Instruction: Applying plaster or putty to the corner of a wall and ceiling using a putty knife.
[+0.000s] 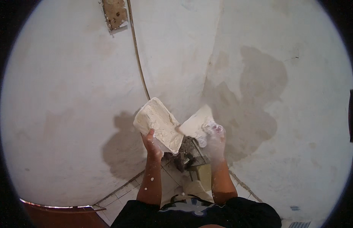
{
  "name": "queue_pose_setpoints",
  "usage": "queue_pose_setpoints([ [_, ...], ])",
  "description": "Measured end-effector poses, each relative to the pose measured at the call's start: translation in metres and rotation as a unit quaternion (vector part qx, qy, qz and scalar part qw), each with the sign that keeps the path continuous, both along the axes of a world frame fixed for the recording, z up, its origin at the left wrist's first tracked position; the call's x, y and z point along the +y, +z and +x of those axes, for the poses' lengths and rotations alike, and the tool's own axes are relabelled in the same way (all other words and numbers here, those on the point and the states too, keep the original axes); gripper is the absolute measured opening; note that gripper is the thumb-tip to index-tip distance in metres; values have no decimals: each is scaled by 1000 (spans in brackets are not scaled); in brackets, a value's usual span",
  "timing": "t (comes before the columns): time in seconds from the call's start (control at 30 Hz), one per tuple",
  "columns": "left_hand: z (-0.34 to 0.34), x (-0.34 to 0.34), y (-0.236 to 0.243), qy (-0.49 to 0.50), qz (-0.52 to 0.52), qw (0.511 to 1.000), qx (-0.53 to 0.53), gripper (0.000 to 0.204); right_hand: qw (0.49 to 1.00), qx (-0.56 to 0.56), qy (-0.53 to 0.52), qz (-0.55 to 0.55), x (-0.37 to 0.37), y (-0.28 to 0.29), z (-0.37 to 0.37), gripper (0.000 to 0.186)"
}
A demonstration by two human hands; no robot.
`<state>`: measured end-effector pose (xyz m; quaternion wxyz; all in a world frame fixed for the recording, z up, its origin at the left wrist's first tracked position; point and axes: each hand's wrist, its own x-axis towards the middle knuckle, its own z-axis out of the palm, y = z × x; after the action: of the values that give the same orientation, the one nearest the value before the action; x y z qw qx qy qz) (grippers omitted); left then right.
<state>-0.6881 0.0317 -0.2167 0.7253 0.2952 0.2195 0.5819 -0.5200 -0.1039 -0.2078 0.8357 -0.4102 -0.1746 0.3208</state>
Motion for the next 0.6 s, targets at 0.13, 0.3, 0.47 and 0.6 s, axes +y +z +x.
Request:
queue_pose_setpoints([
  [0.13,-6,-2,7,41,83,993,79,62,929,-326,-135,-117,38,-37,-25,30],
  [0.3,-37,-28,29,-59,91,990,94,54,988,-138,-22,64,49,42,-49,33],
  [0.47,-70,-27,54,2,53,998,13,47,952,45,-63,295,59,49,-42,28],
  [0.6,-123,6,40,100,104,989,12,52,967,-124,-70,210,108,85,-9,27],
])
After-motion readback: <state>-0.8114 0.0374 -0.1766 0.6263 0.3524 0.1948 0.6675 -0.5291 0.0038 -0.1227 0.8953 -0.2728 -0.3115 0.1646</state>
